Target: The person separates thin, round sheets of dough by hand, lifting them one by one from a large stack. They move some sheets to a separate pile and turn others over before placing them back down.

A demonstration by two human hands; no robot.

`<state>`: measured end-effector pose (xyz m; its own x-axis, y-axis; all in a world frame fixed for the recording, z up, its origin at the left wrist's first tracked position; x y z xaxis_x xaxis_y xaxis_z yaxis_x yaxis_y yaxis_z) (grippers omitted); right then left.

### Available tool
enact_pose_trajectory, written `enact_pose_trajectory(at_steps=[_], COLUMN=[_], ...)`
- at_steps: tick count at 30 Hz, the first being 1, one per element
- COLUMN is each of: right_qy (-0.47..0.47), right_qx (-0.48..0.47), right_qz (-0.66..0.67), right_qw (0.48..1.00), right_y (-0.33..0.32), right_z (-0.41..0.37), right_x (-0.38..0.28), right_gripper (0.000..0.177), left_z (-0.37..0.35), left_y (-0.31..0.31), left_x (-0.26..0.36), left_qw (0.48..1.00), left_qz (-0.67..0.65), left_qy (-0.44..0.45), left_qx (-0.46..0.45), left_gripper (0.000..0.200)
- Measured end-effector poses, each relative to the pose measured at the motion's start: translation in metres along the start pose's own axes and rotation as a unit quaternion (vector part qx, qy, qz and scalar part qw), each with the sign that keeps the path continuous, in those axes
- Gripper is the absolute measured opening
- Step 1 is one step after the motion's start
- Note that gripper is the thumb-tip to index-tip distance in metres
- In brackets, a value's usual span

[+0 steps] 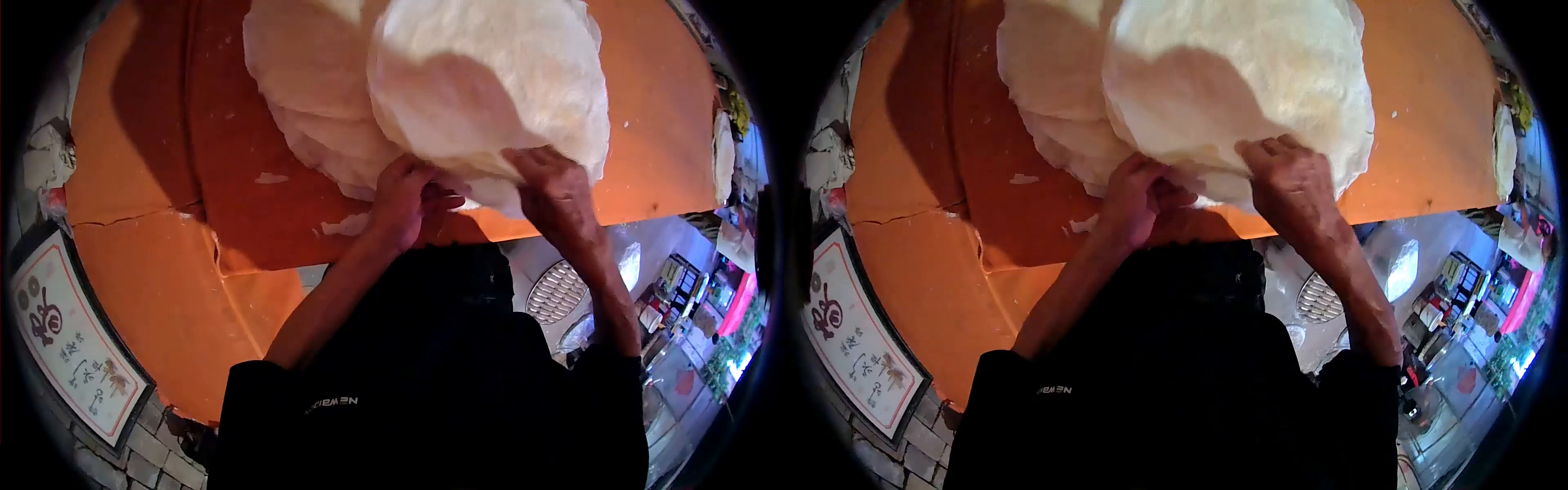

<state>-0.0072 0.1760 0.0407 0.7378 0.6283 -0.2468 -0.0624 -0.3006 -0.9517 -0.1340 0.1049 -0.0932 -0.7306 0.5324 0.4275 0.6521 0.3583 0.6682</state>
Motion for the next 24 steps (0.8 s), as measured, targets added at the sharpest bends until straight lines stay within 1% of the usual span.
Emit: enact_pose_trajectory(at_steps=[1, 2, 3, 5, 7, 8, 9, 10, 11, 12, 13, 14, 15, 16, 17, 18, 19, 20, 22, 24], right_qy=[-0.004, -0.01, -0.012, -0.033, -0.017, 0.0, 0.038, 0.08, 0.261, 0.059, 0.119, 0.118, 0.107, 0.098, 0.09, 0.087, 0.083, 0.082, 0.086, 0.092], right_qx=[-0.021, -0.04, -0.04, 0.054, 0.06, 0.06, 0.043, 0.0, -0.184, 0.001, 0.016, 0.084, 0.131, 0.155, 0.17, 0.175, 0.175, 0.169, 0.133, 0.054], right_qz=[0.049, 0.096, 0.096, 0.065, 0.052, 0.043, 0.059, 0.098, 0.093, 0.152, 0.196, 0.253, 0.28, 0.248, 0.199, 0.134, 0.071, 0.014, -0.082, -0.132], right_qw=[0.999, 0.995, 0.994, 0.996, 0.997, 0.997, 0.997, 0.992, 0.943, 0.987, 0.973, 0.956, 0.945, 0.951, 0.961, 0.972, 0.979, 0.982, 0.984, 0.986], right_y=[0.013, 0.022, 0.021, -0.003, 0.006, 0.014, 0.023, 0.026, 0.027, 0.034, -0.032, -0.106, -0.151, -0.189, -0.215, -0.233, -0.241, -0.239, -0.215, -0.142], right_z=[-0.005, -0.006, -0.006, -0.015, -0.016, -0.019, -0.019, -0.018, -0.012, -0.01, -0.012, -0.002, 0.003, 0.012, 0.017, 0.021, 0.027, 0.034, 0.05, 0.079], right_x=[0.0, -0.001, -0.006, -0.023, -0.012, -0.002, 0.019, 0.044, 0.075, 0.13, 0.14, 0.126, 0.11, 0.091, 0.072, 0.051, 0.037, 0.025, 0.017, 0.035], right_gripper=[0.029, 0.029, 0.029, 0.033, 0.035, 0.039, 0.03, 0.025, 0.023, 0.024, 0.024, 0.025, 0.025, 0.026, 0.026, 0.027, 0.027, 0.028, 0.029, 0.03], left_z=[0.0, 0.0, 0.001, -0.003, -0.003, -0.002, -0.001, 0.001, 0.001, 0.0, -0.001, 0.0, -0.001, -0.005, -0.004, -0.005, -0.004, -0.001, 0.001, 0.002], left_y=[0.003, 0.002, 0.004, 0.011, 0.032, 0.035, 0.039, 0.044, 0.041, 0.024, 0.008, -0.002, -0.028, -0.053, -0.066, -0.079, -0.084, -0.084, -0.09, -0.087], left_x=[-0.002, -0.004, -0.002, 0.001, 0.017, 0.019, 0.02, 0.022, 0.025, 0.031, 0.04, 0.044, 0.053, 0.064, 0.07, 0.077, 0.083, 0.088, 0.098, 0.103], left_qw=[0.999, 1.0, 0.998, 0.996, 0.995, 0.995, 0.992, 0.987, 0.987, 0.994, 0.996, 0.996, 0.994, 0.986, 0.986, 0.986, 0.986, 0.986, 0.98, 0.977], left_qz=[-0.026, -0.026, -0.051, -0.076, -0.027, -0.026, -0.054, -0.081, -0.077, -0.032, 0.014, 0.016, 0.054, 0.091, 0.091, 0.065, 0.038, 0.036, 0.008, -0.008], left_qy=[0.001, -0.003, 0.002, 0.001, 0.022, 0.023, 0.021, 0.02, 0.02, 0.042, 0.067, 0.067, 0.089, 0.111, 0.113, 0.123, 0.134, 0.137, 0.154, 0.17], left_qx=[-0.019, -0.017, -0.031, -0.043, -0.089, -0.093, -0.113, -0.135, -0.139, -0.099, -0.059, -0.064, 0.011, 0.087, 0.085, 0.09, 0.094, 0.091, 0.126, 0.131], left_gripper=[0.024, 0.024, 0.026, 0.028, 0.031, 0.031, 0.031, 0.03, 0.03, 0.03, 0.029, 0.029, 0.026, 0.024, 0.024, 0.023, 0.022, 0.022, 0.022, 0.022])
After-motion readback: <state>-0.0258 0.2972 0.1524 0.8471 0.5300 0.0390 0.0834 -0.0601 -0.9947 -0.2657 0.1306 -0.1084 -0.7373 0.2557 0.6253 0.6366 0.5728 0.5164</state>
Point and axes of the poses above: each hand's wrist, its own z-axis towards the middle knuckle, its own y-axis out of the palm, x = y × z, the point moved 9 cm from there along z, towards the middle knuckle, and after that the axes turned 8 degrees about -x, right-handed, at the moved point
